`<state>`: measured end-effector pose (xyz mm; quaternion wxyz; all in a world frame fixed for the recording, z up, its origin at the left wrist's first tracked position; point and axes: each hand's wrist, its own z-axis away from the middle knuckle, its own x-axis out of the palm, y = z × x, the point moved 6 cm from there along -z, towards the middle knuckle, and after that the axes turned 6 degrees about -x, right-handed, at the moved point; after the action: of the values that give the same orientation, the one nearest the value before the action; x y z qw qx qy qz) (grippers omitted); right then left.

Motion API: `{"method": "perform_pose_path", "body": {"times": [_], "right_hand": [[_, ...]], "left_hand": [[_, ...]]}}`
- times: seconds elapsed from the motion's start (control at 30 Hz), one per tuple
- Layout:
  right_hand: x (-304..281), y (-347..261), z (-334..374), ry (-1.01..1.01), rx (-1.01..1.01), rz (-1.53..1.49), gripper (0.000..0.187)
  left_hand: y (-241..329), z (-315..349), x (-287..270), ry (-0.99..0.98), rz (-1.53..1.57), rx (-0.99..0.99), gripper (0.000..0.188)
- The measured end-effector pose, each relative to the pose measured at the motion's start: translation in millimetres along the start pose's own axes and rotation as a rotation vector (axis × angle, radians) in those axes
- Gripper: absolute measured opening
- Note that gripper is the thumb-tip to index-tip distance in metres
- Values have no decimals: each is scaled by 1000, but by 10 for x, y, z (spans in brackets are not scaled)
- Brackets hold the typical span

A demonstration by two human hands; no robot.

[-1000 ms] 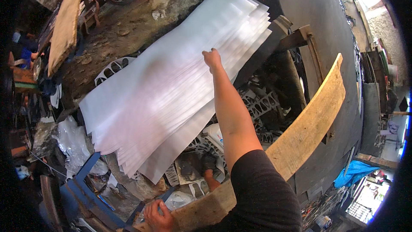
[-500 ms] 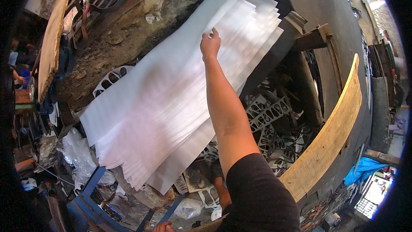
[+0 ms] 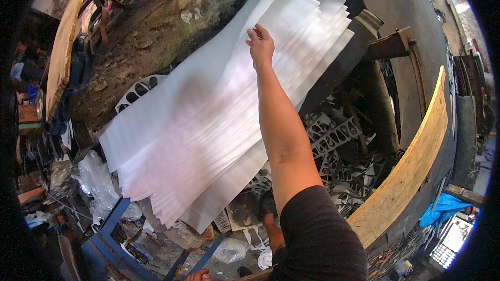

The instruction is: The person places white plastic sheets under a hydraulic press and cuts them into smaller pieces using a die. They repeatedly feed sheets, operate the press, and remove the cut pieces.

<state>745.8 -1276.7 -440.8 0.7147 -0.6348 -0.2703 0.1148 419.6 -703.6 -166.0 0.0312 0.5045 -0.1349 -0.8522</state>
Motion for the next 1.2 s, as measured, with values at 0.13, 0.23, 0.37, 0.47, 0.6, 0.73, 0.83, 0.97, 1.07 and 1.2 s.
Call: {"method": "perform_pose_path", "body": {"times": [0.13, 0.23, 0.37, 0.47, 0.6, 0.73, 0.83, 0.97, 1.07, 1.2], "right_hand": [[-22, -36, 76, 157, -77, 101, 41], [2, -185, 182, 284, -105, 412, 35], [-34, -169, 32, 171, -259, 496, 29], [-13, -145, -27, 162, -252, 468, 44], [250, -412, 223, 252, -133, 661, 70], [41, -270, -70, 181, 108, 899, 65], [322, -600, 57, 156, -7, 919, 57], [723, -1953, 597, 99, -255, 469, 50], [819, -3123, 1064, 57, -523, 409, 43], [1057, -4672, 2361, -24, -657, 311, 35]], "left_hand": [[58, -20, -53, 5, 33, -37, 22], [6, 0, -13, 31, 37, -22, 21], [-4, -16, -19, 73, 15, 25, 19], [3, -51, -24, 83, 17, 30, 18], [-46, 21, 35, 99, 17, -50, 20], [-87, 58, 21, 36, 6, -34, 23], [43, 10, -13, 74, 30, -79, 24], [64, 123, -139, 108, 29, -129, 25], [-111, 174, -26, 262, 43, -44, 23], [-85, 251, -185, 384, 115, 9, 28]]}}
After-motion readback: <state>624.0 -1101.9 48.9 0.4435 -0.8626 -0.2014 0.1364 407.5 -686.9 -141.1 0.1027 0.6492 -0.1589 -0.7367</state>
